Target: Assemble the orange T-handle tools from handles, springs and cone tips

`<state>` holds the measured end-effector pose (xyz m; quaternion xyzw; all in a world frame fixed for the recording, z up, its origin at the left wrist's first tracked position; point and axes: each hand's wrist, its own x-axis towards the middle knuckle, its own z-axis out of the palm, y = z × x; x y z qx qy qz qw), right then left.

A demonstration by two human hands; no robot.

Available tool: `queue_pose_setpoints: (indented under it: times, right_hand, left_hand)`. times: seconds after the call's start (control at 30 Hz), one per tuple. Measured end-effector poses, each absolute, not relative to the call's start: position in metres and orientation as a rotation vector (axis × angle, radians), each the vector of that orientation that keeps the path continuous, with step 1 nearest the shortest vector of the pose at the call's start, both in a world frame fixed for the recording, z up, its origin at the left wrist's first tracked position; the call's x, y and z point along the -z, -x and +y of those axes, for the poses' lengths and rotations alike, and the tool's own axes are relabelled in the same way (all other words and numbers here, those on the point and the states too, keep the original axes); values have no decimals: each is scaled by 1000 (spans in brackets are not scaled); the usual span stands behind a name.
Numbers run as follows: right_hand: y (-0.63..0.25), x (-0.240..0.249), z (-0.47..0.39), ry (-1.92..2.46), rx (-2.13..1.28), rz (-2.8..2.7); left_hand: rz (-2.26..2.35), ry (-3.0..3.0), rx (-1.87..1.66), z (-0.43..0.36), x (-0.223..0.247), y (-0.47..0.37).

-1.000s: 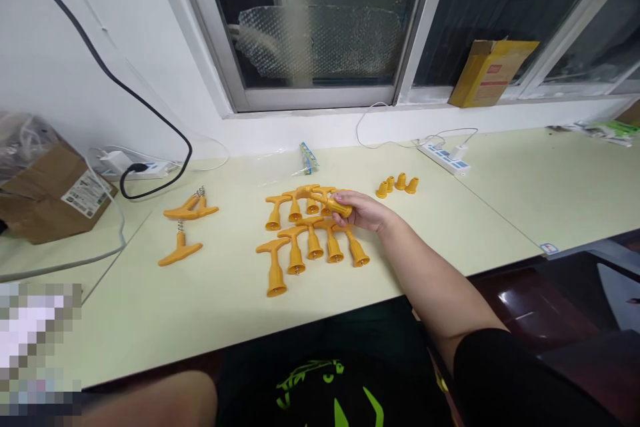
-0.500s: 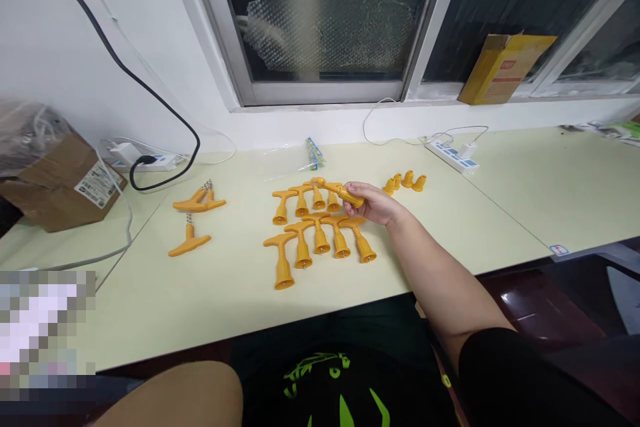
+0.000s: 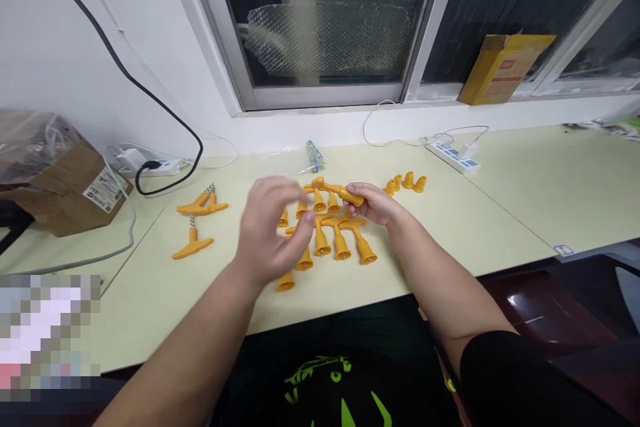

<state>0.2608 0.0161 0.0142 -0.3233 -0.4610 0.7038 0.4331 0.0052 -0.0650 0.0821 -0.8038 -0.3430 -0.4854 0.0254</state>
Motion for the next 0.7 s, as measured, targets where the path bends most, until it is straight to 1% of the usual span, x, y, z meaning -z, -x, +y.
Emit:
queue_pose_setpoints:
  times: [0.1,0.13,0.17,0.27,0.43,0.5,0.6,0.7]
  right_hand:
    - [-260,-11,18,842,-1710,-1204]
    - [-260,-9,19,863,-1707,-1221]
    - [-259,-9,19,887,-1707,-1234]
    - [-259,-7,18,910,-1680,-1278]
    - [-255,-6,15,835,-1328,-1506]
    - [-252,-6,14,864,-1269,-1529]
    - [-247,-7,14,917,-1327,-1472]
    - [-245,-7,15,962,-1478,-1356]
  left_hand:
    - [-1244,2723,1252,-33,-74,-9]
    - [-1297,2817,1223,-23,-67,-10]
    - [-1348,2886,1258,-15,-59,-12]
    - [-1564,2864,1618,-2,-32,-14]
    - [-1819,2820,2070,2,-9,-14]
    - [-1877,2815,2217,4,-7,-13]
    - [-1778,2853,2242,6,-6,-9]
    - [-1556,2864,2074,4,-7,-7]
